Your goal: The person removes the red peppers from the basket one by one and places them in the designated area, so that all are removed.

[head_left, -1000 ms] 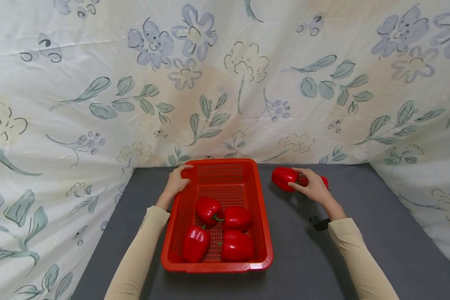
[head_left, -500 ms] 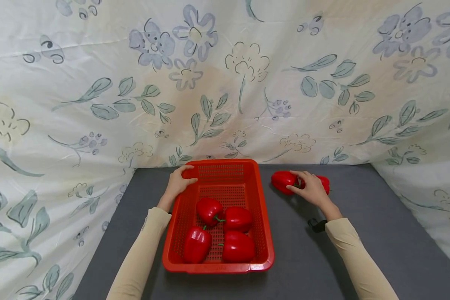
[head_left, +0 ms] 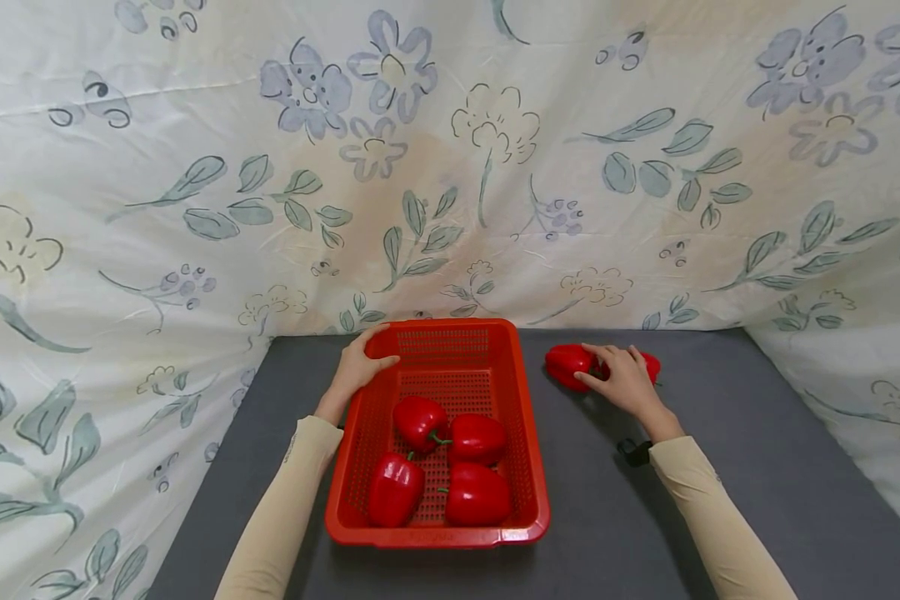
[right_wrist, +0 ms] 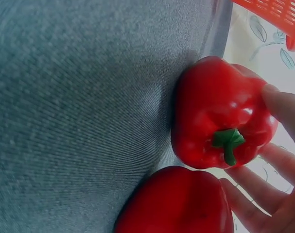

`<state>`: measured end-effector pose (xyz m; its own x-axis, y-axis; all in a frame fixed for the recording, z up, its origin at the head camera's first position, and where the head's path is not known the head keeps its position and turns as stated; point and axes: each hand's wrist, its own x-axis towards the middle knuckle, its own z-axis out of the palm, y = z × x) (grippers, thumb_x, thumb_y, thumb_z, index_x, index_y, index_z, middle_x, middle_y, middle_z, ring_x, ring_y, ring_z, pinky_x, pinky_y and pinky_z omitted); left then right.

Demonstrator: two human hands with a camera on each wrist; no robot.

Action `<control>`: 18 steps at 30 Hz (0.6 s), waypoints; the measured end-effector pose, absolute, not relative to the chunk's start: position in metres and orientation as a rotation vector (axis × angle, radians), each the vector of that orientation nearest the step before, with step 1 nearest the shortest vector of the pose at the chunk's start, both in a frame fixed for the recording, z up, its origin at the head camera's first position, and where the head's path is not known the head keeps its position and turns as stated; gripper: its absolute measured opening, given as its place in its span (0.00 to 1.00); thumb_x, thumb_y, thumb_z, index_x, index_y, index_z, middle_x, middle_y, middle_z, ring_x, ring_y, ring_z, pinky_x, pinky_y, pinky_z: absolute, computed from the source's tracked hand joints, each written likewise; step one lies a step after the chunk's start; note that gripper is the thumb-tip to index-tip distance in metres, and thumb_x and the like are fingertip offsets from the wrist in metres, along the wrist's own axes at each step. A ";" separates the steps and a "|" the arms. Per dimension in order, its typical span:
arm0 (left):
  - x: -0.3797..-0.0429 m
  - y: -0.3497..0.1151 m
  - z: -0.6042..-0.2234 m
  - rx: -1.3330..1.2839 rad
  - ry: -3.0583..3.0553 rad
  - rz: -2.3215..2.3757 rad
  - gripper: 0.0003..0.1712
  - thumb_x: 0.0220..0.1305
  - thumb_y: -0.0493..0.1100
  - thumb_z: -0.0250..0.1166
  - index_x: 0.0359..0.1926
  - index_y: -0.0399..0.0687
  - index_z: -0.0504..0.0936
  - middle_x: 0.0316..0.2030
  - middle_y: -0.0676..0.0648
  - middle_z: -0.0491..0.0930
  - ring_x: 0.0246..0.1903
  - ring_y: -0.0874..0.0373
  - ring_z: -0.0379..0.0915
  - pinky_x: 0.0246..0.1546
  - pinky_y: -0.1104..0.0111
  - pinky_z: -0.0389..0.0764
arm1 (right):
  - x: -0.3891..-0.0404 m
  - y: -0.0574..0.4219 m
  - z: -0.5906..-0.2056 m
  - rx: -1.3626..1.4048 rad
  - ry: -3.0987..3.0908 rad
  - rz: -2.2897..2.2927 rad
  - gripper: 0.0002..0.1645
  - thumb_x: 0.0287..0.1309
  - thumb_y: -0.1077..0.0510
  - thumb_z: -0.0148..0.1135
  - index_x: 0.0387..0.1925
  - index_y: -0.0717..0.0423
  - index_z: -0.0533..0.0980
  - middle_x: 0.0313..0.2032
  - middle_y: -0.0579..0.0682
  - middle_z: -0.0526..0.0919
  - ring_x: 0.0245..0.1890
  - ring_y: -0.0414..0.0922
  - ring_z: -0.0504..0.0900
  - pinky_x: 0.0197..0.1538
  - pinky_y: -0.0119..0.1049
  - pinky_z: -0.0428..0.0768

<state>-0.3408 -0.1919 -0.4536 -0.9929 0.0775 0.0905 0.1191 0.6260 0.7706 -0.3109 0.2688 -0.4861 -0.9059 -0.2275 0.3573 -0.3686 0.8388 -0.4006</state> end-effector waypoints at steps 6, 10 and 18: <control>-0.341 -0.192 -0.454 -0.181 -2.788 -1.339 0.37 0.55 0.46 0.68 0.65 0.60 0.65 0.63 0.42 0.65 0.56 0.41 0.67 0.53 0.49 0.69 | -0.311 0.269 -0.483 0.448 -2.780 0.653 0.37 0.51 0.46 0.65 0.60 0.58 0.70 0.51 0.63 0.76 0.52 0.59 0.71 0.62 0.66 0.46; -0.341 -0.192 -0.454 -0.181 -2.789 -1.333 0.37 0.55 0.46 0.68 0.65 0.60 0.66 0.63 0.41 0.65 0.57 0.41 0.67 0.53 0.48 0.69 | -0.311 0.268 -0.482 0.455 -2.790 0.649 0.37 0.51 0.46 0.66 0.60 0.58 0.69 0.52 0.63 0.76 0.53 0.59 0.71 0.62 0.67 0.46; -0.342 -0.193 -0.454 -0.211 -2.787 -1.328 0.36 0.56 0.44 0.67 0.66 0.60 0.65 0.66 0.41 0.62 0.61 0.40 0.61 0.56 0.46 0.65 | -0.311 0.267 -0.480 0.465 -2.784 0.661 0.38 0.51 0.45 0.65 0.61 0.57 0.68 0.51 0.62 0.76 0.53 0.58 0.70 0.61 0.67 0.45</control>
<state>-0.3419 -0.1927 -0.4541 -0.9896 0.1025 0.1010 0.1430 0.6227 0.7693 -0.3111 0.2675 -0.4804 -0.9201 -0.2484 0.3029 -0.3581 0.8468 -0.3933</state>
